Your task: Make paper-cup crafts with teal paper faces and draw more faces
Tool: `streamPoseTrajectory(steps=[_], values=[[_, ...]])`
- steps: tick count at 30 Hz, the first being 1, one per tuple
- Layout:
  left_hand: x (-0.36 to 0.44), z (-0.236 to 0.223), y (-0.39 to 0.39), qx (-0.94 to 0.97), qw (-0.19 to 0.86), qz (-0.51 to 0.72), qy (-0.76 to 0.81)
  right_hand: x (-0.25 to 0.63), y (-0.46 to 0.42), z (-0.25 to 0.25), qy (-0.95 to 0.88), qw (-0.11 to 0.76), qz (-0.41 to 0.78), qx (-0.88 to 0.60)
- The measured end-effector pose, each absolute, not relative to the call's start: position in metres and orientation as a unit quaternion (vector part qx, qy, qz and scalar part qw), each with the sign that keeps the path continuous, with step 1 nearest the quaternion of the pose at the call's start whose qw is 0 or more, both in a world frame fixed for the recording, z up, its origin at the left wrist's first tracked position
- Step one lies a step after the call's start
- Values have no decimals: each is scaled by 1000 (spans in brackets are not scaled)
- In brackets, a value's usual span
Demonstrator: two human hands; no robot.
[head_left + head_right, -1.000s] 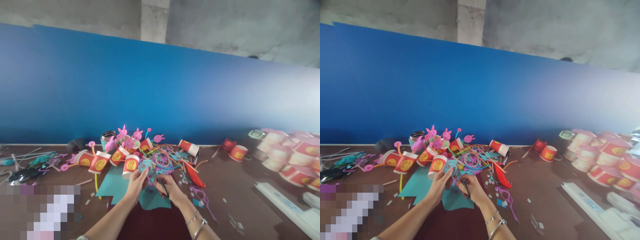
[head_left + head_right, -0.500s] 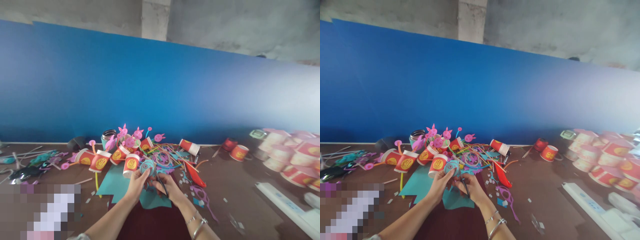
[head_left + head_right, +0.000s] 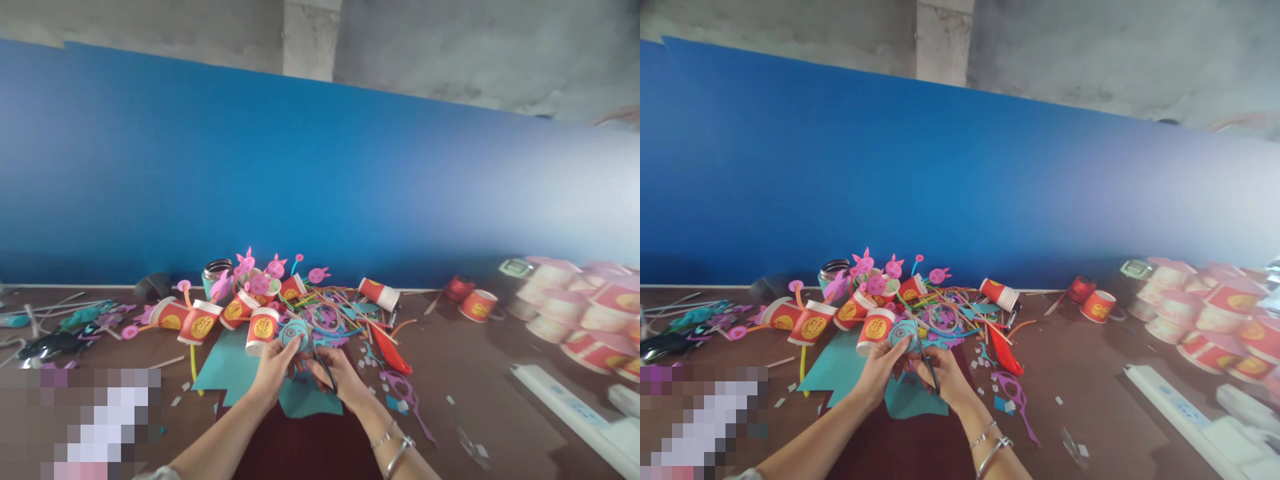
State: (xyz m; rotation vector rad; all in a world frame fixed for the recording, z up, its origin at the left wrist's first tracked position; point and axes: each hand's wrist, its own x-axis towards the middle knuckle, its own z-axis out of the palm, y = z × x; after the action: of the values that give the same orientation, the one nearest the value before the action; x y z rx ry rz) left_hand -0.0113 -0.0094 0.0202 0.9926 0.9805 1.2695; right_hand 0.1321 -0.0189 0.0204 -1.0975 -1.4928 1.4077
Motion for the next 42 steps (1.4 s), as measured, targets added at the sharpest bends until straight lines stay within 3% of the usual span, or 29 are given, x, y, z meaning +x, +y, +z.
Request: streamPoseTrajectory(steps=[42], values=[[-13,12,-4,392,589,559,433,135,-18,16,-564,382,571,-459]])
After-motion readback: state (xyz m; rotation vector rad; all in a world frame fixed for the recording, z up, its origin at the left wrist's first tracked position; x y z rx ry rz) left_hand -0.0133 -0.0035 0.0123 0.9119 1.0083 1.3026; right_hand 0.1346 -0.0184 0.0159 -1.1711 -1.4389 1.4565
